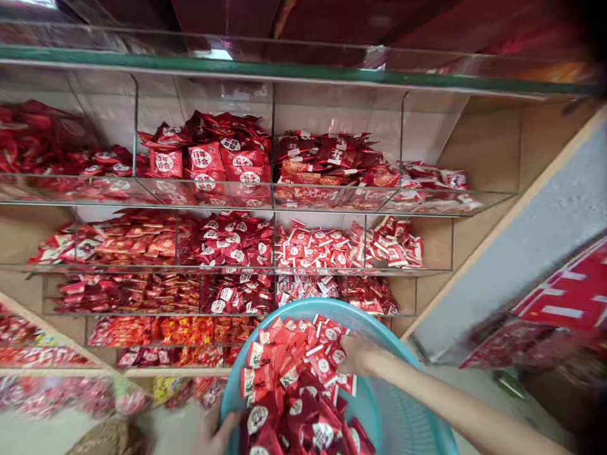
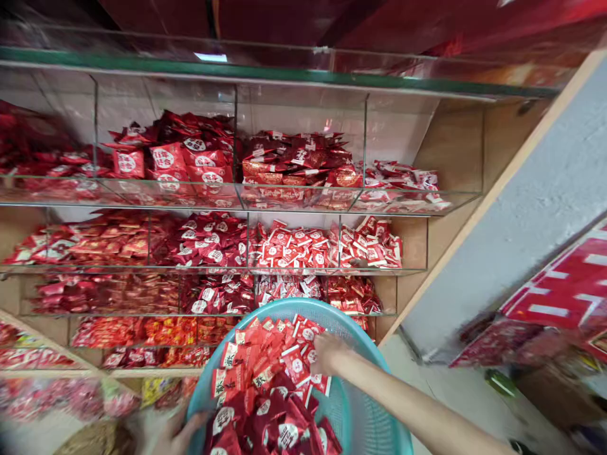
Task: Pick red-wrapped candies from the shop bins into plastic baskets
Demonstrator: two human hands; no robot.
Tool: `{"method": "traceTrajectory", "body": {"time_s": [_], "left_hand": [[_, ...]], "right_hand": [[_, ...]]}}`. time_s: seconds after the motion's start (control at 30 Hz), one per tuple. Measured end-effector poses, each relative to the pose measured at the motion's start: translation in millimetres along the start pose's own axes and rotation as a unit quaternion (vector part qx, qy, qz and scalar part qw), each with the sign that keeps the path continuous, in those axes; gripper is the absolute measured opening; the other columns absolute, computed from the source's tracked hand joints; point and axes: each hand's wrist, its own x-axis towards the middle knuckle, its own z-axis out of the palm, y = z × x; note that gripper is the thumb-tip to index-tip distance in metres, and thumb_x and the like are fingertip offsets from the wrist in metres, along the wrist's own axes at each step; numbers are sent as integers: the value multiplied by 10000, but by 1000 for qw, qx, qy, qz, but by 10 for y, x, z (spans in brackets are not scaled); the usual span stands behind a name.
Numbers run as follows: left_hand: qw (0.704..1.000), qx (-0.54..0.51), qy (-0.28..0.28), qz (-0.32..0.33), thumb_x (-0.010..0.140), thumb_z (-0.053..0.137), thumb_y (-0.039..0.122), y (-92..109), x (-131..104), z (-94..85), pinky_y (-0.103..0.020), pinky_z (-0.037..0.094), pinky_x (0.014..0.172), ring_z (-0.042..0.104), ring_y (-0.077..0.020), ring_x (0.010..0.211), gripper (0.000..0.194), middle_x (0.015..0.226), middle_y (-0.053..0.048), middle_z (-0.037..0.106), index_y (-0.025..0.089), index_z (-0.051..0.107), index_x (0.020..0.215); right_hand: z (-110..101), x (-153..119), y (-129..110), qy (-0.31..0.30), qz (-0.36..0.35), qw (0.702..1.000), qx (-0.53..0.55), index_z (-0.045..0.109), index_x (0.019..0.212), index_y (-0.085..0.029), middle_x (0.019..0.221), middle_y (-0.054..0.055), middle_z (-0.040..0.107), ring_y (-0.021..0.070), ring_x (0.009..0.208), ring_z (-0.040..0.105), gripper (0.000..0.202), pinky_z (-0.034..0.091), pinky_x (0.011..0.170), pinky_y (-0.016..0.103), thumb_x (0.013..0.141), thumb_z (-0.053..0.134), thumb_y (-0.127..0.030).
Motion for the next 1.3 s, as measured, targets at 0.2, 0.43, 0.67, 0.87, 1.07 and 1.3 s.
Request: {"method": "traceTrajectory", "body": {"time_s": [0.2, 0.43, 0.67, 0.87, 1.07, 1.3], "left_hand": [[999, -24, 21, 6, 542, 445, 562, -24, -15, 9, -396, 293, 1084, 395, -346, 1282, 828, 1305, -251, 503, -12, 511, 1135], [999, -33, 15, 16, 538, 469, 544, -26, 3, 14, -410, 332, 1060, 454, -365, 1229, 707, 1185, -253, 587, 30, 581, 1010], [999, -26, 23, 26, 566, 500, 518, -50, 10, -2, -384, 359, 1045, 474, -332, 1219, 613, 1192, -189, 608, 86, 617, 986], [998, -42, 25, 27, 555, 503, 520, -85, 24, 19, -427, 346, 1049, 487, -356, 1201, 638, 1153, -200, 634, 74, 607, 1000], [997, -52, 49, 10, 578, 542, 452, -128, 40, 16, -409, 344, 1055, 448, -342, 1245, 634, 1219, -217, 591, 35, 592, 1053], [997, -54, 41, 26, 606, 566, 388, -88, 32, 13, -383, 402, 1018, 515, -309, 1188, 490, 1028, -112, 708, 115, 639, 1007]], "right_hand": [[11, 54, -49, 18, 8, 1000, 10, 634, 1026, -59, 1106, 206, 620, 312, 1044, 580, 425, 461, 842, 348, 645, 625, -246], [24, -9, -3, 41, -1, 999, 28, 563, 1126, -74, 1098, 197, 624, 298, 1030, 589, 492, 462, 830, 347, 659, 608, -224], [45, -44, 50, 41, -24, 999, 26, 657, 835, -127, 929, 161, 668, 284, 894, 629, 226, 476, 719, 341, 676, 580, -267], [4, -2, -6, 46, -22, 999, 14, 662, 865, -113, 966, 175, 671, 286, 896, 629, 256, 467, 716, 333, 685, 557, -263], [-21, -1, -121, 69, -27, 997, 18, 641, 974, -102, 1041, 186, 645, 276, 970, 612, 311, 448, 769, 311, 733, 535, -266], [-45, 18, -49, 84, -5, 996, 17, 585, 1063, -127, 1058, 171, 628, 291, 1009, 593, 431, 428, 800, 334, 782, 556, -452]]}}
